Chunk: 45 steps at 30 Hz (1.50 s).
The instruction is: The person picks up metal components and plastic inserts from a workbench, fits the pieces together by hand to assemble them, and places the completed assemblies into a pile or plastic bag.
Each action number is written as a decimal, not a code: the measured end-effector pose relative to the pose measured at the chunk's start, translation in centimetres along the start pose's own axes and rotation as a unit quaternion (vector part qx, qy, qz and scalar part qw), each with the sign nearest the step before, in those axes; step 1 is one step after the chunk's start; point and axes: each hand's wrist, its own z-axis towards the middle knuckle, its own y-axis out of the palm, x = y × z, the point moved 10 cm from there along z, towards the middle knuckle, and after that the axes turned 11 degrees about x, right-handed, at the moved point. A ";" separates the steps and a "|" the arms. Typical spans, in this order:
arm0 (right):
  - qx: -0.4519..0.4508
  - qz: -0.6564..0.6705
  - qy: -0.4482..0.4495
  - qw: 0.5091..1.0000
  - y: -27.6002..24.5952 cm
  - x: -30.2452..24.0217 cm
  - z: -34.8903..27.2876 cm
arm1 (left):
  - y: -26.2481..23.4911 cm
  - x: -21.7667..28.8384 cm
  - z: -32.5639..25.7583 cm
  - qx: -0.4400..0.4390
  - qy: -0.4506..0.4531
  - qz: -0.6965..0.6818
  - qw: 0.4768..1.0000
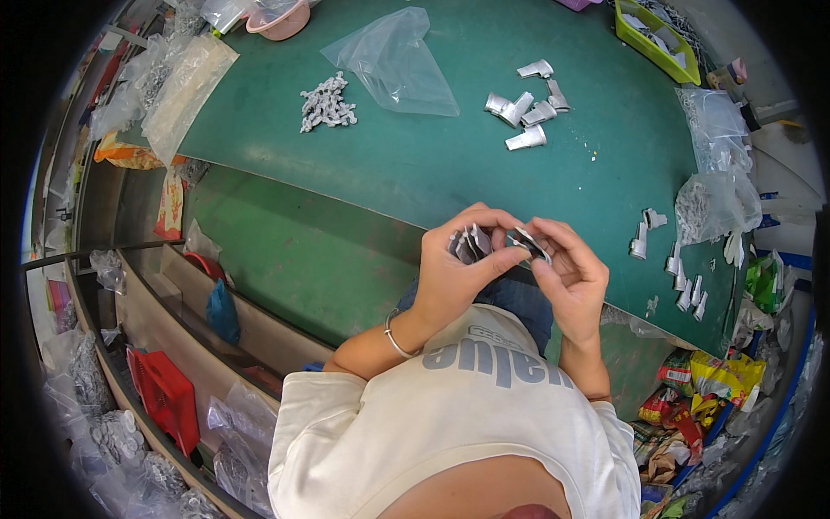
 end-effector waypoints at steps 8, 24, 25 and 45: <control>0.054 -0.033 -0.004 0.998 -0.8 -0.4 -0.3 | -0.4 -3.2 0.0 0.030 -0.147 -0.170 0.974; 0.070 -0.188 -0.244 0.949 0.1 -4.7 -1.3 | 0.5 -2.2 -0.3 -0.046 -0.104 -0.195 0.974; 0.072 -0.172 -0.230 0.955 0.0 -4.5 -1.2 | 0.4 -2.1 -0.3 -0.045 -0.100 -0.186 0.976; 0.253 -0.375 -0.074 0.889 -18.6 6.9 15.6 | -3.5 -8.1 1.0 0.123 -0.170 -0.085 0.974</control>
